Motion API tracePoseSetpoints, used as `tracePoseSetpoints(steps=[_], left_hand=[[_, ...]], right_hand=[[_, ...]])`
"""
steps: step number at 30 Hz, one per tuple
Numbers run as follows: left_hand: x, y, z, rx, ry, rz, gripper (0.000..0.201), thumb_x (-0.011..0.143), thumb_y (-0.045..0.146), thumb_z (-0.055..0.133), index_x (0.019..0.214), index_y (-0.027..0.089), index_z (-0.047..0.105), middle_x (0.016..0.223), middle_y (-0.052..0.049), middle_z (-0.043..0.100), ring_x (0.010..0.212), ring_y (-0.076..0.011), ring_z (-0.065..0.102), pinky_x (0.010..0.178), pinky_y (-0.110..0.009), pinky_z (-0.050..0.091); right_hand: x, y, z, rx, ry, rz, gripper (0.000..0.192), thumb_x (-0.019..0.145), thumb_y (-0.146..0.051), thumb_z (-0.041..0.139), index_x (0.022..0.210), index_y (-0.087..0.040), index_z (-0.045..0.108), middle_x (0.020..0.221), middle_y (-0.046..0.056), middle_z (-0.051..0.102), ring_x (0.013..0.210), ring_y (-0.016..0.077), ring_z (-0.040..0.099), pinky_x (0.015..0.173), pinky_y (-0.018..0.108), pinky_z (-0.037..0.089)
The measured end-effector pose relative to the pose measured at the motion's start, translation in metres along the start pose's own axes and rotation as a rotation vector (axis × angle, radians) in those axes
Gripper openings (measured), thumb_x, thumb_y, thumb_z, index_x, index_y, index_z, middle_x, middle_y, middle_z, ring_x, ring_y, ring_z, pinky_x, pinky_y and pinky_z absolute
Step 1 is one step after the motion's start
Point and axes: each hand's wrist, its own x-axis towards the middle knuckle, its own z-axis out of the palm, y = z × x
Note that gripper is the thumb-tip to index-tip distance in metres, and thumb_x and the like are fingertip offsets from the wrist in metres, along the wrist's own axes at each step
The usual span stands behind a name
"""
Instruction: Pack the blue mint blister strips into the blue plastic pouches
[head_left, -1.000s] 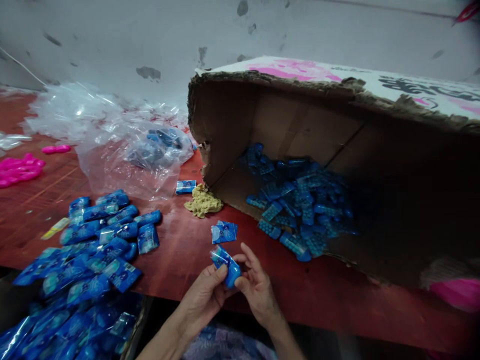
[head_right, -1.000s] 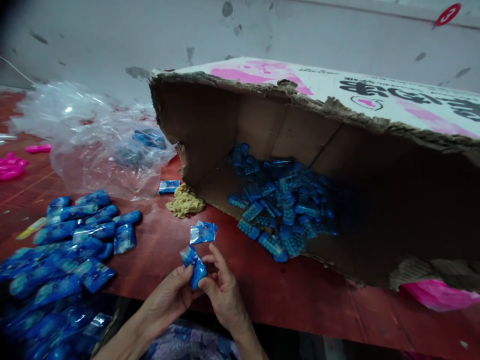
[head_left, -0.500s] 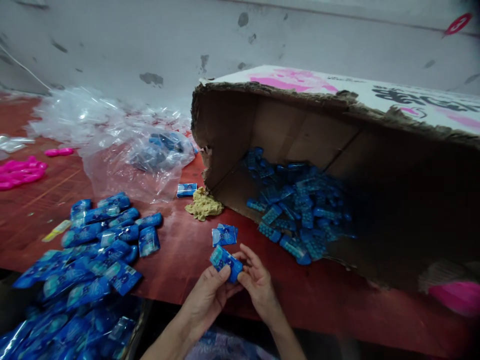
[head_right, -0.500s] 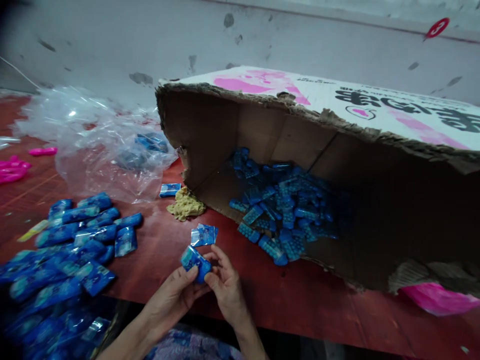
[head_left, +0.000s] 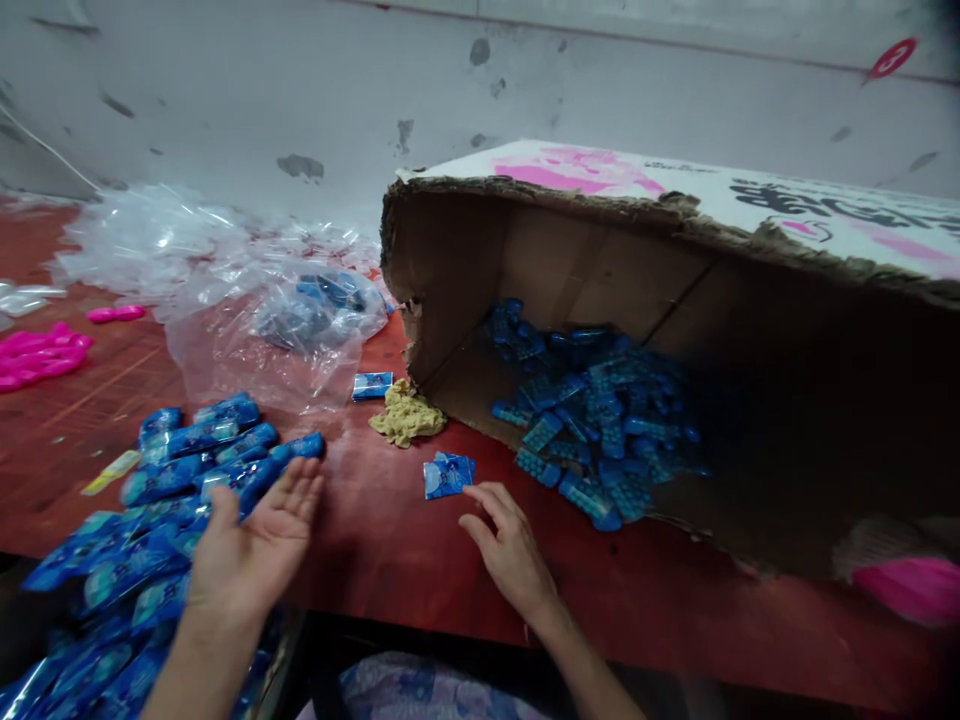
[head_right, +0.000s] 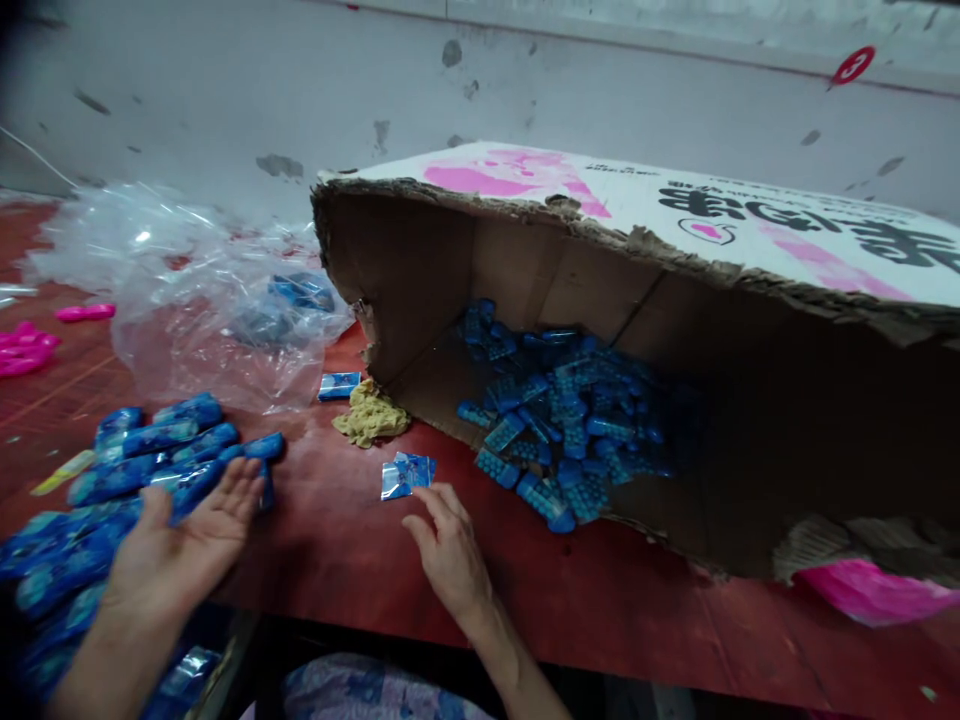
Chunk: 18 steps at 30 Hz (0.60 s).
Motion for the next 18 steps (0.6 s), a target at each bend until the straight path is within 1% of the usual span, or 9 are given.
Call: tracePoseSetpoints(steps=[3,5,7,8,9,11,13,15,18], left_hand=[[0.007,0.012,-0.009,0.029,0.062,-0.016,0.048,0.088,0.039,0.024,0.097,0.008,0.058,0.081,-0.013,0.069,0.083,-0.0191,0.065,0.064,-0.029,0.056],[0.002,-0.003,-0.015,0.172,0.046,-0.067,0.032,0.085,0.027,0.033,0.090,0.011,0.060,0.073,-0.010,0.068,0.075,-0.0184,0.065,0.065,-0.031,0.055],[-0.004,-0.025,-0.016,0.438,-0.039,-0.080,0.020,0.079,0.024,0.046,0.088,0.014,0.060,0.069,-0.006,0.067,0.072,-0.0192,0.065,0.069,-0.036,0.053],[-0.004,-0.036,-0.014,0.611,-0.103,-0.005,0.022,0.076,0.027,0.051,0.092,0.016,0.060,0.074,-0.006,0.068,0.076,-0.0214,0.064,0.074,-0.039,0.051],[-0.001,-0.044,-0.010,0.793,-0.171,0.146,0.026,0.073,0.030,0.055,0.095,0.017,0.059,0.085,-0.008,0.068,0.086,-0.0234,0.063,0.080,-0.042,0.048],[0.013,-0.055,0.001,1.136,-0.289,0.547,0.034,0.073,0.033,0.055,0.104,0.020,0.057,0.108,-0.009,0.062,0.105,-0.0258,0.053,0.092,-0.044,0.039],[0.035,-0.060,0.014,1.359,-0.347,0.875,0.040,0.076,0.031,0.049,0.114,0.019,0.050,0.120,-0.012,0.054,0.114,-0.0261,0.046,0.097,-0.045,0.033],[0.055,-0.067,0.024,1.530,-0.375,1.023,0.042,0.077,0.027,0.047,0.118,0.017,0.047,0.119,-0.013,0.054,0.113,-0.0264,0.047,0.095,-0.046,0.035],[0.071,-0.077,0.026,1.722,-0.427,1.116,0.044,0.077,0.021,0.045,0.120,0.017,0.045,0.116,-0.014,0.055,0.109,-0.0259,0.049,0.091,-0.046,0.039]], right_hand=[[0.024,0.004,-0.001,-0.297,-0.019,-0.053,0.034,0.081,-0.016,0.052,0.113,-0.025,0.053,0.106,0.006,0.055,0.098,0.0203,0.051,0.085,0.032,0.042],[0.034,0.008,0.004,-0.519,-0.060,-0.040,0.036,0.081,-0.020,0.054,0.116,-0.026,0.051,0.109,0.006,0.054,0.097,0.0223,0.050,0.082,0.034,0.042],[0.038,0.011,0.011,-0.689,-0.097,-0.017,0.034,0.081,-0.024,0.055,0.115,-0.027,0.052,0.112,0.007,0.055,0.098,0.0247,0.050,0.081,0.037,0.041],[0.039,0.011,0.014,-0.740,-0.110,-0.009,0.032,0.081,-0.025,0.055,0.113,-0.027,0.054,0.112,0.008,0.055,0.098,0.0258,0.049,0.081,0.039,0.040],[0.040,0.010,0.016,-0.770,-0.116,-0.004,0.030,0.081,-0.026,0.055,0.111,-0.026,0.055,0.112,0.009,0.055,0.098,0.0266,0.049,0.082,0.041,0.039],[0.046,0.005,0.020,-0.788,-0.108,0.002,0.029,0.082,-0.027,0.053,0.111,-0.025,0.055,0.109,0.011,0.057,0.097,0.0270,0.050,0.082,0.042,0.038],[0.059,-0.004,0.025,-0.794,-0.100,0.012,0.035,0.084,-0.031,0.051,0.118,-0.024,0.048,0.106,0.011,0.058,0.097,0.0259,0.051,0.081,0.039,0.038],[0.079,-0.012,0.033,-0.782,-0.103,0.018,0.041,0.084,-0.034,0.049,0.124,-0.023,0.042,0.105,0.010,0.058,0.097,0.0238,0.053,0.078,0.034,0.039],[0.110,-0.014,0.049,-0.760,-0.122,0.015,0.032,0.084,-0.031,0.049,0.115,-0.022,0.049,0.101,0.008,0.061,0.089,0.0211,0.057,0.069,0.028,0.040]])
